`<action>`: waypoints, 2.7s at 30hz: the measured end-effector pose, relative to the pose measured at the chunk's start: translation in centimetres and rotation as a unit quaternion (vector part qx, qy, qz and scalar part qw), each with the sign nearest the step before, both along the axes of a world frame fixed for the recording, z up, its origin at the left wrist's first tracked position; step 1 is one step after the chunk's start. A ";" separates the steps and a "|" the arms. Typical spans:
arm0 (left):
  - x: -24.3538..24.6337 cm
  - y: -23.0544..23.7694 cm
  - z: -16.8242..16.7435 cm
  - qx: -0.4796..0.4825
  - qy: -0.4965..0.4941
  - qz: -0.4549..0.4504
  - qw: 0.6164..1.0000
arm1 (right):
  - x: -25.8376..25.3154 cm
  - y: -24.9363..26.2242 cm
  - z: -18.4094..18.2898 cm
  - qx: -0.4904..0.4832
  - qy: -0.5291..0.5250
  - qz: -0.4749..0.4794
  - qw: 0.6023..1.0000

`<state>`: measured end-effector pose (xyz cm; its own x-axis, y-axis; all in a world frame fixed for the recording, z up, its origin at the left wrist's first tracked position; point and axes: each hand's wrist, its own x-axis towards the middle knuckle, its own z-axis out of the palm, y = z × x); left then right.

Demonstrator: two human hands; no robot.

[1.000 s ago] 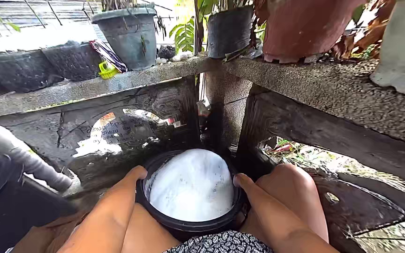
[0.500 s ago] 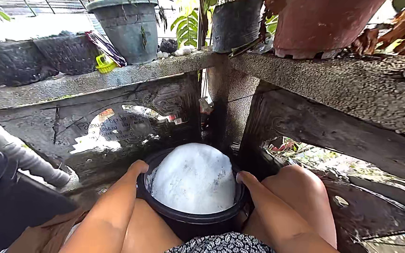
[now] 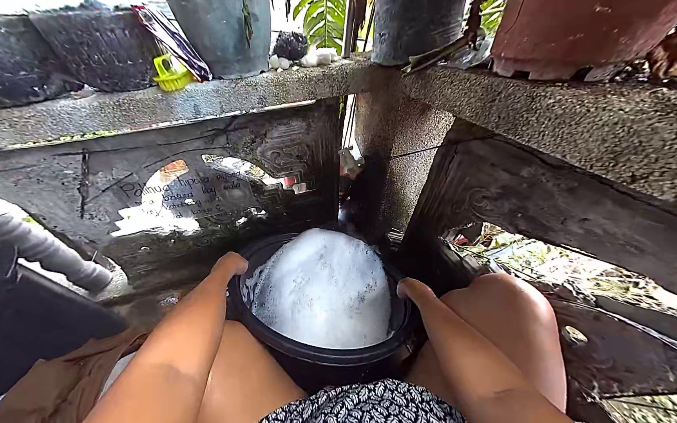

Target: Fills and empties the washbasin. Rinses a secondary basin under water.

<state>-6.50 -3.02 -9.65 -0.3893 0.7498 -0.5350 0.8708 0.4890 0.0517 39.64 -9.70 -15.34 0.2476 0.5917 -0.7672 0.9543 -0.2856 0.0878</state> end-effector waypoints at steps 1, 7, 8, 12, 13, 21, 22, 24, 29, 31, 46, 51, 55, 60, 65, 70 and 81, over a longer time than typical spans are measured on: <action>-0.1 0.0 -0.1 0.008 -0.008 0.000 1.000 | 0.1 -0.1 0.1 0.006 0.006 0.003 1.000; 0.1 0.0 0.2 0.018 -0.011 0.007 1.000 | -0.1 -0.5 0.6 0.001 -0.002 0.007 1.000; 0.2 -0.1 0.3 0.019 -0.013 0.012 1.000 | -0.2 -0.4 0.6 -0.003 -0.007 0.011 1.000; 0.0 0.3 0.1 0.030 -0.026 0.025 0.999 | 0.0 0.1 -0.3 -0.009 -0.022 0.008 1.000; -0.1 0.3 0.0 0.031 -0.027 0.025 0.999 | 0.0 0.2 -0.3 -0.009 -0.021 0.006 1.000; -0.8 1.4 -0.7 0.048 -0.039 -0.004 0.998 | 0.5 -0.6 0.8 0.051 0.043 -0.073 0.995; -0.8 1.4 -0.8 0.050 -0.042 -0.001 0.998 | 0.5 -0.5 0.8 0.053 0.047 -0.076 0.995; -0.7 1.5 -0.7 0.053 -0.048 0.006 0.997 | 0.6 -0.4 0.8 0.051 0.048 -0.078 0.994; 0.1 1.1 0.1 0.064 -0.056 0.031 0.996 | 0.1 0.3 0.6 0.027 0.016 -0.064 0.997; 0.1 1.1 0.2 0.072 -0.058 0.032 0.995 | 0.1 0.4 0.4 0.035 0.017 -0.063 0.997; 0.5 2.0 0.7 0.073 -0.053 0.046 0.995 | 0.6 1.6 -0.9 0.035 0.002 -0.076 0.997; 0.4 2.3 0.6 0.074 -0.055 0.049 0.995 | 0.4 1.7 -0.3 0.036 -0.004 -0.087 0.996; 0.4 2.6 0.7 0.073 -0.058 0.052 0.994 | 0.3 2.0 0.0 0.029 -0.006 -0.081 0.996; 0.6 2.6 1.0 0.077 -0.063 0.052 0.994 | 0.4 2.2 -0.1 0.033 -0.004 -0.077 0.996; 0.8 2.9 1.0 0.082 -0.071 0.064 0.992 | 0.5 2.3 0.0 0.030 -0.009 -0.076 0.997; 1.0 3.1 1.3 0.079 -0.071 0.061 0.992 | 0.5 2.5 0.0 0.030 -0.012 -0.081 0.996; 0.9 4.0 1.0 0.082 -0.087 0.069 0.990 | 0.9 3.2 -0.5 0.039 -0.015 -0.092 0.995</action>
